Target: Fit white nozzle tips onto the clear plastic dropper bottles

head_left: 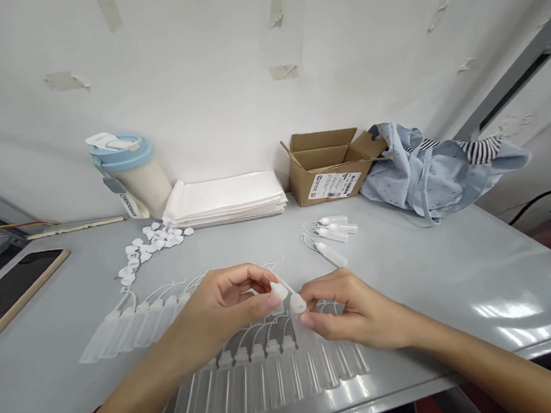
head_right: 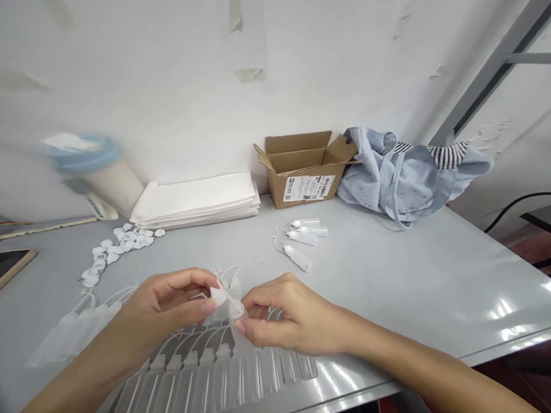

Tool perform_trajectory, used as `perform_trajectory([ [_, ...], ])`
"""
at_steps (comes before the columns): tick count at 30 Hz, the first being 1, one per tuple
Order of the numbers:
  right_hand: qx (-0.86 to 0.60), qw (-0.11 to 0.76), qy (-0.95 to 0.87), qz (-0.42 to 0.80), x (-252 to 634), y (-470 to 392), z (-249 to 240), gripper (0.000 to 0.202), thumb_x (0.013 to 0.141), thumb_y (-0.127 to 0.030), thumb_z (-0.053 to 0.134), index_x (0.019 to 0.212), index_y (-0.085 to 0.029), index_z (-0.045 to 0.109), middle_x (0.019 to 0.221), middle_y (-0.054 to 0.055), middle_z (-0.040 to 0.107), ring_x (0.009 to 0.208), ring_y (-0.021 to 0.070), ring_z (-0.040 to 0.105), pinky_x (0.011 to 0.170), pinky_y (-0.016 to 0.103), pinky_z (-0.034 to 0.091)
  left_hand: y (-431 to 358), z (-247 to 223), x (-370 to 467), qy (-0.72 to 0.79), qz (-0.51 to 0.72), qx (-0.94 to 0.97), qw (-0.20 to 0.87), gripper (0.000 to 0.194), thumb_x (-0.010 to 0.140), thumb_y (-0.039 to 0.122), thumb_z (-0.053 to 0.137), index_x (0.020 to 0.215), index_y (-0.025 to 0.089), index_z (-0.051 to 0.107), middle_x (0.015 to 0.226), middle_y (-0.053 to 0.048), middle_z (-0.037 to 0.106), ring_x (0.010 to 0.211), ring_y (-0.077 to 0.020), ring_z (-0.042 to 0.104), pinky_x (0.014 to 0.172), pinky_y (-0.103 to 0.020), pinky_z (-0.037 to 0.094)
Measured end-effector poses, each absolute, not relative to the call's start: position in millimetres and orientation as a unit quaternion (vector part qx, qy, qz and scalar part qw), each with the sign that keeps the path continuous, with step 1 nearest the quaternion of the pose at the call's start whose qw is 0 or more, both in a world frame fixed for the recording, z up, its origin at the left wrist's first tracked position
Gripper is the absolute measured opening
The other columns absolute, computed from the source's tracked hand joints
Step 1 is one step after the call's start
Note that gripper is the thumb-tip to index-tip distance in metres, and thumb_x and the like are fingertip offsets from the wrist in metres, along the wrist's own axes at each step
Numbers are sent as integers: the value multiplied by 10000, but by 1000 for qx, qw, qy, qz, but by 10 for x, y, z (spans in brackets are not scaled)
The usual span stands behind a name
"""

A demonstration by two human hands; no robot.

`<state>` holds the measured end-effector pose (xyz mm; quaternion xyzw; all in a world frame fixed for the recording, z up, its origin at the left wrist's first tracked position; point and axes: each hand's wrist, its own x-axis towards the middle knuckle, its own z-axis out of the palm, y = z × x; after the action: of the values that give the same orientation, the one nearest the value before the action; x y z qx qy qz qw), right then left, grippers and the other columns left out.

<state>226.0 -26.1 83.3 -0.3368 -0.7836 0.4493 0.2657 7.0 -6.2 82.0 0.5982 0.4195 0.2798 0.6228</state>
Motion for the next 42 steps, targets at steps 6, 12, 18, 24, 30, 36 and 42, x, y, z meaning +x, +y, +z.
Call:
perform_trajectory([
  [6, -314, 249, -805, 438, 2242, -264, 792, 256, 885, -232, 556, 643, -153, 527, 568, -62, 452, 518, 59, 398, 527, 181, 334, -114, 849, 116, 403, 230, 637, 615, 178, 784, 401, 689, 828, 230, 664, 749, 3, 622, 633, -131, 535, 564, -239, 444],
  [12, -319, 214, -817, 430, 2262, -282, 771, 204, 853, -216, 561, 662, -156, 524, 571, -62, 450, 517, 64, 405, 527, 189, 340, -151, 892, 149, 415, 195, 679, 574, 152, 765, 359, 679, 765, 221, 615, 666, 23, 593, 643, -146, 554, 606, -253, 458],
  [18, -341, 179, -806, 450, 2279, -287, 827, 208, 905, -241, 496, 716, -154, 496, 619, -51, 467, 539, 63, 400, 528, 183, 328, -159, 913, 129, 419, 187, 699, 548, 150, 786, 350, 645, 770, 207, 607, 635, 30, 569, 633, -140, 530, 597, -243, 443],
  [24, -345, 154, -779, 500, 2290, -275, 835, 237, 955, -317, 446, 771, -168, 455, 645, -54, 422, 549, 65, 380, 516, 183, 322, -135, 959, 64, 425, 158, 721, 524, 123, 823, 338, 635, 853, 219, 638, 743, 23, 616, 715, -142, 548, 682, -253, 459],
  [30, -345, 161, -777, 501, 2264, -275, 802, 271, 975, -354, 411, 783, -168, 456, 660, -49, 419, 562, 70, 378, 529, 195, 327, -132, 939, 35, 433, 152, 726, 513, 176, 853, 403, 614, 864, 229, 641, 724, 34, 579, 684, -129, 549, 592, -217, 432],
  [36, -362, 165, -775, 492, 2256, -284, 776, 284, 988, -379, 378, 876, -157, 517, 695, -26, 486, 621, 95, 456, 585, 221, 369, -99, 843, 36, 382, 238, 695, 561, 126, 828, 319, 668, 805, 196, 680, 825, 1, 623, 766, -138, 585, 700, -237, 490],
  [42, -381, 176, -762, 494, 2232, -299, 730, 322, 994, -395, 356, 944, -149, 558, 727, -10, 512, 661, 112, 485, 619, 237, 398, -106, 836, 34, 376, 242, 687, 573, 98, 822, 288, 666, 866, 211, 707, 910, -10, 644, 817, -150, 608, 753, -253, 518],
])
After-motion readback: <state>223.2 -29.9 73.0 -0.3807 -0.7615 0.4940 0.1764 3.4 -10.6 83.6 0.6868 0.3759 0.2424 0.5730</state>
